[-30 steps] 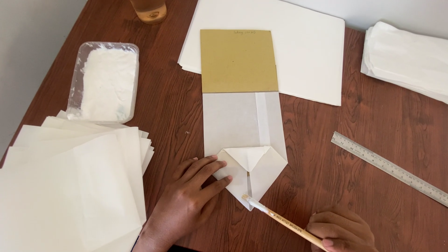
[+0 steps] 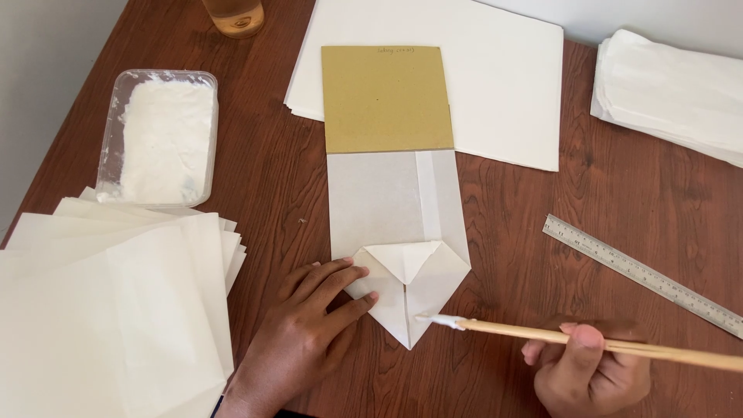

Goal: Applying glue to paper sheets with a brush and folding them to assemble a paper bag.

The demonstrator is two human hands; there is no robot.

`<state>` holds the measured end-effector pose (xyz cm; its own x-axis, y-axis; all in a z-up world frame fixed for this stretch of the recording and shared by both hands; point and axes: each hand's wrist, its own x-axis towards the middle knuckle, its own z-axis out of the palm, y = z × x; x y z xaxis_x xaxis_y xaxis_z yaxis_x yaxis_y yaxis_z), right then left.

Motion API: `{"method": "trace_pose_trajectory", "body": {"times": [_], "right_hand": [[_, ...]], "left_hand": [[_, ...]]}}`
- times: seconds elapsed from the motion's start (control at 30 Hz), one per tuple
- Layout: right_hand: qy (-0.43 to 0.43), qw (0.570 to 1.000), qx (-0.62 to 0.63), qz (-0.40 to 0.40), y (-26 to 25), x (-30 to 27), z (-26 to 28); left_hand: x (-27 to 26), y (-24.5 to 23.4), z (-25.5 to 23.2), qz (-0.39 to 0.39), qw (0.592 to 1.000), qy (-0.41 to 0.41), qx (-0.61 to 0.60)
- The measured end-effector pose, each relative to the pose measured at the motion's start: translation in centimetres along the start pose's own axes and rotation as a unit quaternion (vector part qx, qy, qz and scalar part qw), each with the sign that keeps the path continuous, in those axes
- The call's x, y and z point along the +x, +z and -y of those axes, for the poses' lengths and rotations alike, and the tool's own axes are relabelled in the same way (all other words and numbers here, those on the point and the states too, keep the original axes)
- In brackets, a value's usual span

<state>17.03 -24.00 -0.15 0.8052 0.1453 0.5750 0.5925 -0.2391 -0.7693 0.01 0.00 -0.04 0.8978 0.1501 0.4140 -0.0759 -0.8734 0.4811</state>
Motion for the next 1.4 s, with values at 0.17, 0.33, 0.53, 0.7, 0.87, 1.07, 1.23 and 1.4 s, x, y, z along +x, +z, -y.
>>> {"method": "trace_pose_trajectory", "body": {"times": [0.17,0.33,0.53,0.7,0.87,1.07,1.23,1.4], "right_hand": [[0.013,0.875,-0.385,0.293,-6.8,2.2,0.1],[-0.243,0.887,-0.136,0.367,-7.9,1.0,-1.6],[-0.282,0.887,0.032,0.366,-5.9,1.0,-2.1],[-0.048,0.722,0.077,0.686,-11.2,4.4,-12.3],[-0.129,0.917,0.199,0.32,-4.3,1.3,-1.2],[-0.187,0.937,0.22,0.194,-1.0,-0.4,-2.8],[-0.11,0.93,0.272,0.221,-2.2,0.6,-2.3],[0.048,0.989,0.132,0.054,-0.9,-0.1,-1.3]], "left_hand": [[0.0,-0.1,0.0,-0.003,1.0,-0.003,-0.003],[0.0,0.0,0.0,-0.002,1.0,-0.002,0.0],[0.0,0.0,0.0,-0.006,1.0,0.001,0.006],[0.0,0.0,0.1,-0.003,1.0,0.001,0.001],[0.1,-0.1,0.0,0.001,1.0,0.003,0.001],[0.1,-0.1,0.0,0.001,1.0,0.002,0.001],[0.1,-0.1,0.0,0.001,1.0,0.002,0.003],[0.2,-0.1,-0.1,-0.003,1.0,0.0,0.003]]}}
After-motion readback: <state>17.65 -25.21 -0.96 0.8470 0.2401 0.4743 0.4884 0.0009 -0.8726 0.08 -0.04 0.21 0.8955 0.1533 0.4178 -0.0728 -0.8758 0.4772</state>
